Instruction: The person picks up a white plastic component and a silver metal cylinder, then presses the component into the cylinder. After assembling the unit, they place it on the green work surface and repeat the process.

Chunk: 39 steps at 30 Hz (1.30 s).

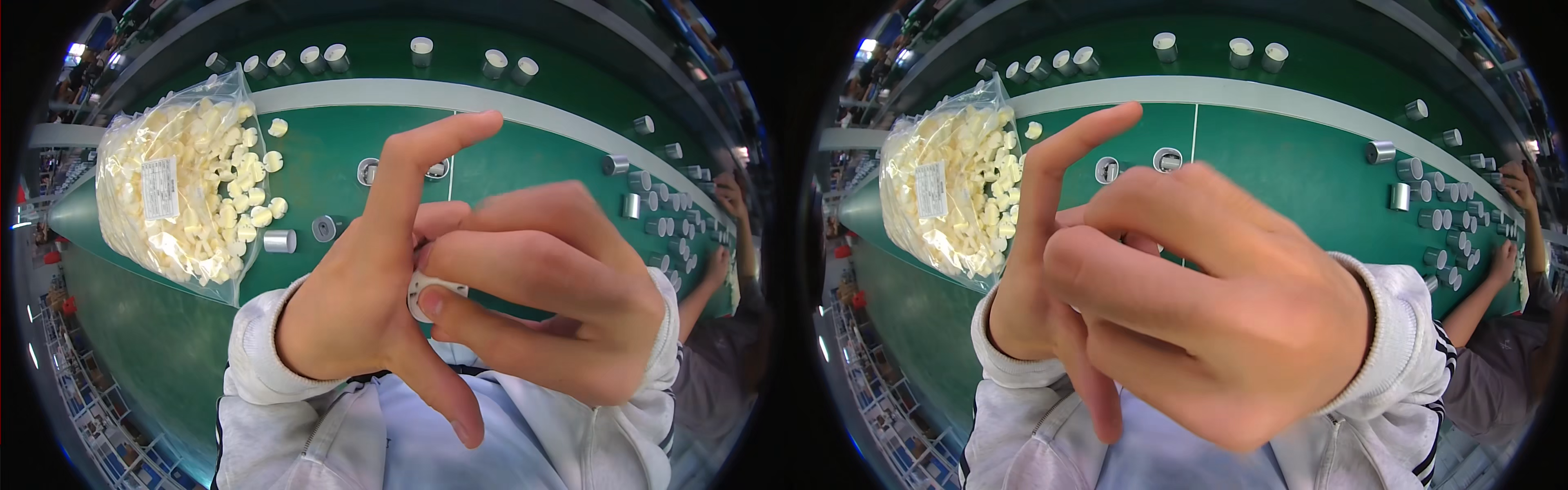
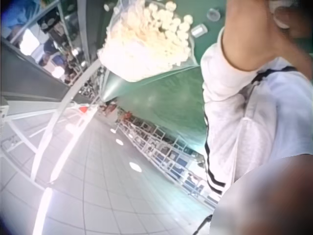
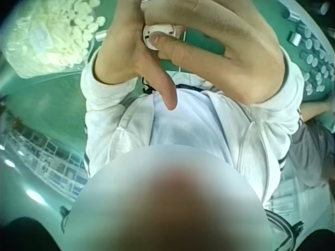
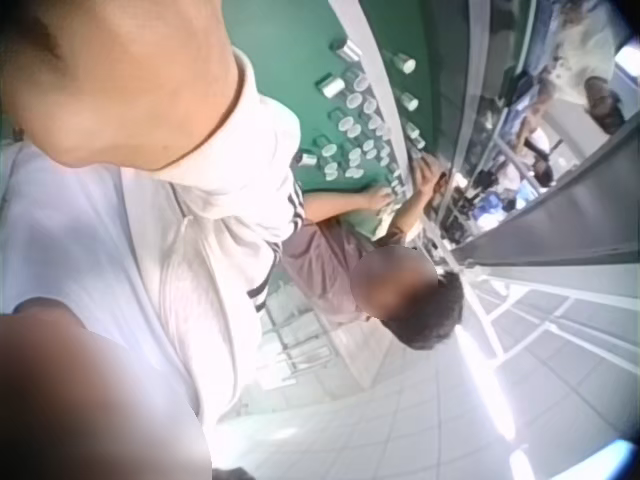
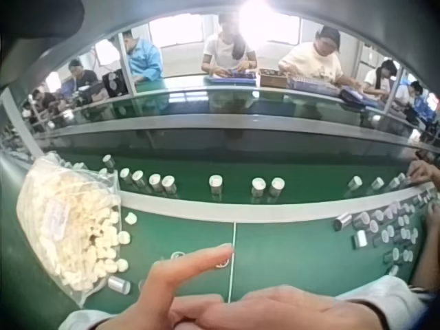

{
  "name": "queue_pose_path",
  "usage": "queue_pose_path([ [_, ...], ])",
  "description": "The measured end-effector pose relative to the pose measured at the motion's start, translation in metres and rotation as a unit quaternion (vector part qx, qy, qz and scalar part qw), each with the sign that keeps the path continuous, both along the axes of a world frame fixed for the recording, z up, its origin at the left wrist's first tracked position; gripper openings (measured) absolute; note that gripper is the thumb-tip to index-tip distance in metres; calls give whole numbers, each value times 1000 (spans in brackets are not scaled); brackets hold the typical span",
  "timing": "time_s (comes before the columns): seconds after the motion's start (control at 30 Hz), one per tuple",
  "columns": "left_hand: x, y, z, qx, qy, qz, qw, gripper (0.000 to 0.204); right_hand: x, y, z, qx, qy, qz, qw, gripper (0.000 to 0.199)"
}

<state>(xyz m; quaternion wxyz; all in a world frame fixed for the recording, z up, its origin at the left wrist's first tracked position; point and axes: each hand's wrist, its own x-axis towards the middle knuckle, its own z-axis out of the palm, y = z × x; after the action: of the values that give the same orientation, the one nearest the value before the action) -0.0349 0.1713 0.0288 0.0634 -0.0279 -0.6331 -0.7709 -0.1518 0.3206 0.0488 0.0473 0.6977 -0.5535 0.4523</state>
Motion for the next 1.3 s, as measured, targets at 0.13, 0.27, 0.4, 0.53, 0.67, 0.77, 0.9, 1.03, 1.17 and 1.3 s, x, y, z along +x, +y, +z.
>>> queue_pose_path([
  [0.13, 3, -7, -9, -13, 7, -13, 1000, 136, 2, 2, 4, 57, 81, -48, 994, 36],
  [0.27, 5, -9, 6, -213, -38, 5, 976, 151, 0, 3, 2, 60, 41, -59, 996, 37],
  [0.4, 3, 1, -4, -47, 2, 14, 999, 154, 5, 6, 7, 121, -85, -67, 987, 39],
  [0.53, 1, 6, 2, 29, -76, 38, 996, 152, 2, 5, -2, 125, -89, -45, 987, 43],
  [0.67, 2, 4, -10, -60, -19, 41, 997, 147, 3, 5, 0, 119, -54, -65, 989, 44],
  [0.77, 1, 3, -8, -47, -33, 28, 998, 144, 8, 5, 0, 111, -53, -101, 987, 44],
  [0.9, -1, 0, -12, -92, -7, 1, 996, 143, 9, 9, -4, 115, -53, -110, 986, 44],
  [1.03, 0, 5, -17, -63, 20, 51, 997, 145, 10, 9, -2, 155, -85, -99, 979, 39],
  [1.17, 0, -1, -17, -149, 58, 17, 987, 135, 9, 9, 3, 137, -106, -95, 980, 36],
  [1.3, 4, 5, -13, -99, 26, 5, 995, 112, 1, 7, 6, 77, -37, -80, 993, 34],
])
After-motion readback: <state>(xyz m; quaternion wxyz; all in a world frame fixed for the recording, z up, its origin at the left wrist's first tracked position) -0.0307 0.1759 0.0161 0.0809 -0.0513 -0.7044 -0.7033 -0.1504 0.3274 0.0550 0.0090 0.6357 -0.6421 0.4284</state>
